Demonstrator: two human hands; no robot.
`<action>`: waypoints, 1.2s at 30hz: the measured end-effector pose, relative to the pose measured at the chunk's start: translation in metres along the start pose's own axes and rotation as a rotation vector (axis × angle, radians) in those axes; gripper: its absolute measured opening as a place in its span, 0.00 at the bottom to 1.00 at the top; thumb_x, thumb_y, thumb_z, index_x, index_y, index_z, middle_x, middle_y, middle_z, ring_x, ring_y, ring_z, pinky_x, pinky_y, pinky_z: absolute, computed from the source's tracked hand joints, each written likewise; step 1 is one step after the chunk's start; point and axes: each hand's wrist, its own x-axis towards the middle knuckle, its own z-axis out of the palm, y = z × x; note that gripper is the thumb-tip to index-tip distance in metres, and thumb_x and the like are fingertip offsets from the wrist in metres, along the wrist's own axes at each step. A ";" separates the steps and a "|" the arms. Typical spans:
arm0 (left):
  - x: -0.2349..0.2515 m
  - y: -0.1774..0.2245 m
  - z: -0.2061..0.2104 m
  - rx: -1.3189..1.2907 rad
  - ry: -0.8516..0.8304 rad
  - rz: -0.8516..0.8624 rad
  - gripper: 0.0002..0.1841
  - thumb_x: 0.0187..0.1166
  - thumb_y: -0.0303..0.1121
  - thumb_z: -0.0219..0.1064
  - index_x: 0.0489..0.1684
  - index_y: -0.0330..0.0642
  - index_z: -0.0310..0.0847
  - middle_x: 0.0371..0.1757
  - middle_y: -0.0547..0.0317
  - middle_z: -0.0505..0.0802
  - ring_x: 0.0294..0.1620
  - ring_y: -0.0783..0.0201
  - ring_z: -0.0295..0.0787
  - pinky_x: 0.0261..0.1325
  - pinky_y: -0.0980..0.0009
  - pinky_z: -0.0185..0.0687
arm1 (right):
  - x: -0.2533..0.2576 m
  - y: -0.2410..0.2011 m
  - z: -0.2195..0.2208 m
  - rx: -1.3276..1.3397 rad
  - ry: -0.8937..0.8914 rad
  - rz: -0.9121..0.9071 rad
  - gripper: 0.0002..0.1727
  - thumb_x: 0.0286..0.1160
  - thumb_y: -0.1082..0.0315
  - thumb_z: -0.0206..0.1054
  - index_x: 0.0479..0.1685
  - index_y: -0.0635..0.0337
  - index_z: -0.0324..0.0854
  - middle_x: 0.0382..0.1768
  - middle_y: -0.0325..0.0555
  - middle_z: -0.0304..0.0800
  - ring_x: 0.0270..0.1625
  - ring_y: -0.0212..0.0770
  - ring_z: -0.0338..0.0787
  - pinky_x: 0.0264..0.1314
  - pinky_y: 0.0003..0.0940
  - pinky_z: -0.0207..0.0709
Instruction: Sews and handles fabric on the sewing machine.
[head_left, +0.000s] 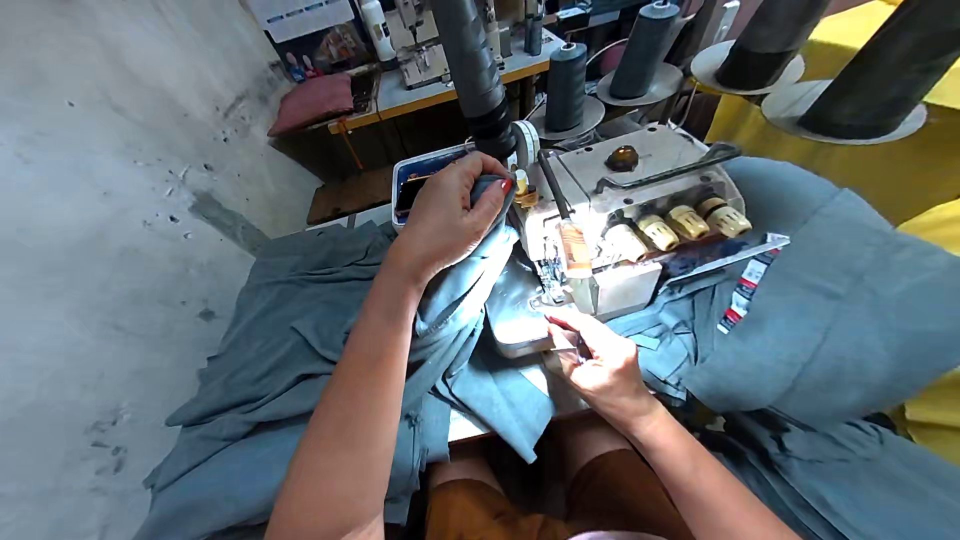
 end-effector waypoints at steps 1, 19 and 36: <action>-0.007 -0.003 0.002 -0.003 -0.010 0.052 0.12 0.87 0.34 0.60 0.53 0.37 0.84 0.41 0.58 0.89 0.39 0.75 0.83 0.47 0.74 0.78 | 0.000 0.001 -0.001 0.008 -0.013 0.009 0.14 0.74 0.72 0.65 0.50 0.69 0.91 0.41 0.52 0.97 0.38 0.33 0.93 0.46 0.21 0.84; -0.129 0.066 0.033 0.241 0.009 0.431 0.08 0.89 0.36 0.59 0.36 0.50 0.77 0.30 0.62 0.90 0.58 0.63 0.89 0.87 0.53 0.53 | -0.004 -0.034 -0.056 0.414 -0.310 -0.157 0.26 0.82 0.46 0.66 0.66 0.57 0.79 0.47 0.35 0.90 0.43 0.13 0.83 0.50 0.06 0.75; -0.054 0.018 -0.008 0.275 -0.635 -0.277 0.12 0.82 0.40 0.68 0.31 0.42 0.87 0.26 0.57 0.87 0.30 0.61 0.84 0.35 0.56 0.78 | -0.042 -0.050 -0.040 0.691 -0.476 0.666 0.09 0.81 0.71 0.59 0.33 0.63 0.82 0.24 0.28 0.78 0.28 0.13 0.75 0.35 0.11 0.71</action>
